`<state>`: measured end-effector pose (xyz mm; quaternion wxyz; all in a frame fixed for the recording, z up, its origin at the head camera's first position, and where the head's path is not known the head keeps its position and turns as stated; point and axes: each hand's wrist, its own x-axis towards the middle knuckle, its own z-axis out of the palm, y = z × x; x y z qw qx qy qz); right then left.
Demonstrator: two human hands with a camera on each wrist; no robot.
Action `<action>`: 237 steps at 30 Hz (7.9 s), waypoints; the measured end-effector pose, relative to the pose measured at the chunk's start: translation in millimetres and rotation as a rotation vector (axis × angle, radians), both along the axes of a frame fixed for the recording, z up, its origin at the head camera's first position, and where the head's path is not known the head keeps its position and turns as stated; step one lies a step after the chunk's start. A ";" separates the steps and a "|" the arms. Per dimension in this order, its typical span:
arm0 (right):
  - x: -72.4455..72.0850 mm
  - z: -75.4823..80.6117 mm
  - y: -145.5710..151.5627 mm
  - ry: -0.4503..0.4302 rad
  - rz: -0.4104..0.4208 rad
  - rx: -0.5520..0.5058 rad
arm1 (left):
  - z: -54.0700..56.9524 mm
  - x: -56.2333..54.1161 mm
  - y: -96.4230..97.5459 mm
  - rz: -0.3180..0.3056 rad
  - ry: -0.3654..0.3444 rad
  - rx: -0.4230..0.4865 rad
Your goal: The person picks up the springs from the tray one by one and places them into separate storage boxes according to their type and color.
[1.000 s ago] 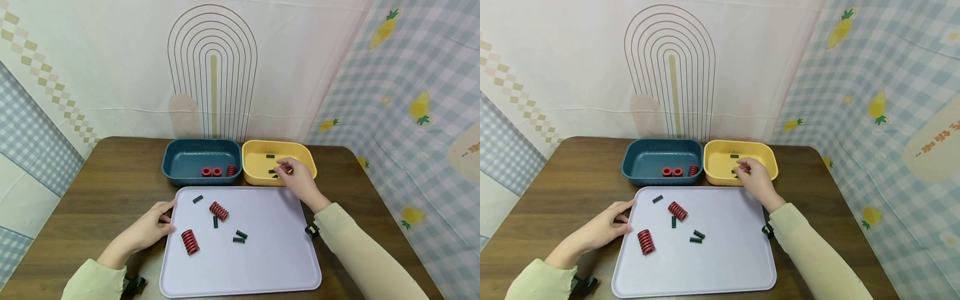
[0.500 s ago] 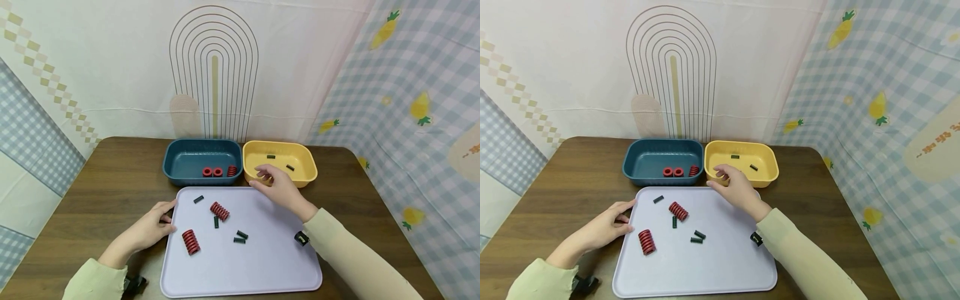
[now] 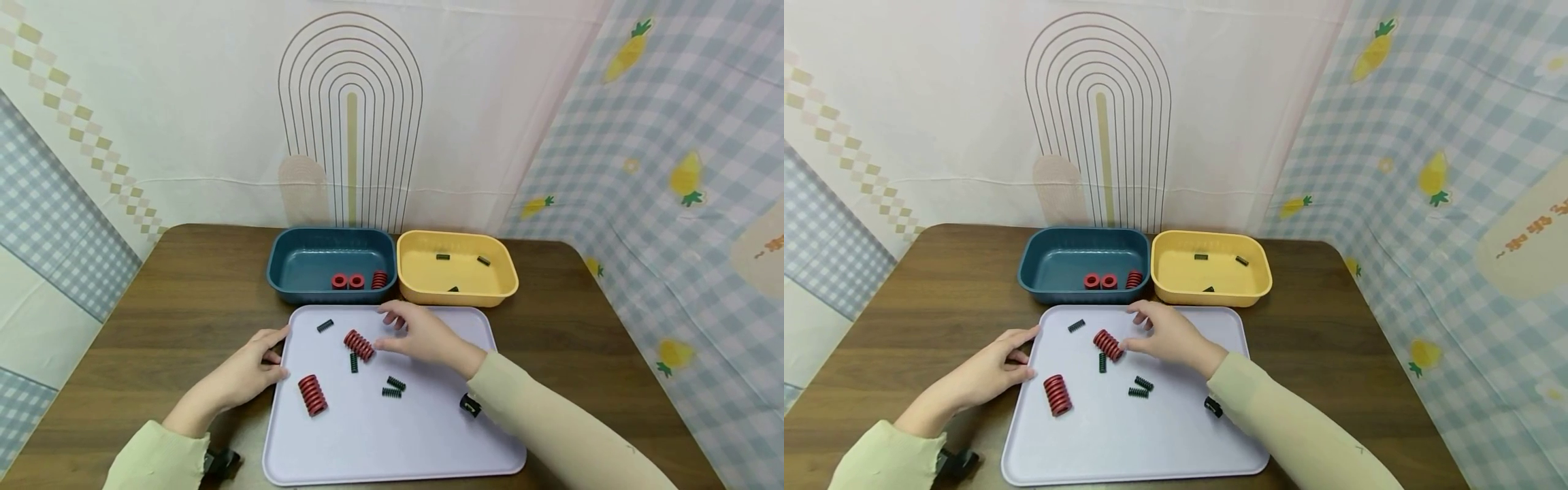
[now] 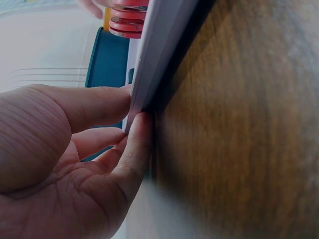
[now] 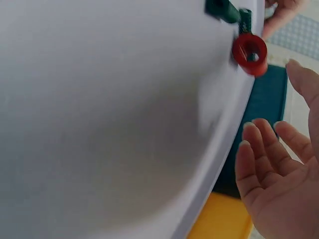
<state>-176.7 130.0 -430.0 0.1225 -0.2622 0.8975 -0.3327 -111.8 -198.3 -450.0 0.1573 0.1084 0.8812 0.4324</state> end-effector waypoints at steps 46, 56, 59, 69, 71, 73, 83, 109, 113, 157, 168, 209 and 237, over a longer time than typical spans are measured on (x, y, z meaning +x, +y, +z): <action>5.5 -15.0 -19.2 -0.063 -0.028 0.098 | -1.8 0.3 -0.3 0.011 0.001 -0.008; -3.8 17.7 -12.5 -0.017 -0.084 -0.017 | -2.0 1.7 -1.1 -0.002 0.030 0.020; -9.5 27.6 -12.4 0.027 -0.112 -0.072 | -2.0 1.9 -0.9 -0.004 0.041 0.023; -46.1 32.9 -29.9 0.186 -0.288 -0.003 | 0.2 3.0 -1.9 0.002 0.033 0.023; -54.7 30.0 -36.8 0.216 -0.308 0.065 | -0.4 2.8 -2.2 0.003 0.032 0.019; -62.3 26.9 -43.2 0.245 -0.317 0.143 | -1.2 2.3 -2.3 0.001 0.036 0.014; -78.0 16.8 -58.5 0.291 -0.258 0.388 | -1.9 0.8 -1.0 0.006 0.033 -0.002; -42.0 24.7 -11.7 0.199 -0.170 0.023 | -2.2 1.0 -1.8 0.001 0.037 -0.013; -31.1 24.7 1.7 0.157 -0.130 -0.009 | -2.2 1.0 -2.7 -0.004 0.039 -0.005; 25.6 -27.0 43.7 -0.304 0.188 -0.039 | -0.3 1.1 -0.7 -0.029 0.019 0.019; 28.1 -22.6 41.2 -0.299 0.202 -0.025 | -1.0 -0.5 -1.1 -0.035 0.032 -0.002; 0.5 16.6 70.2 -0.051 -0.186 -0.175 | -2.6 -0.7 -1.0 -0.017 0.027 -0.032; -51.9 4.3 101.0 0.237 -0.505 0.024 | -2.7 0.9 -1.2 -0.020 0.045 -0.014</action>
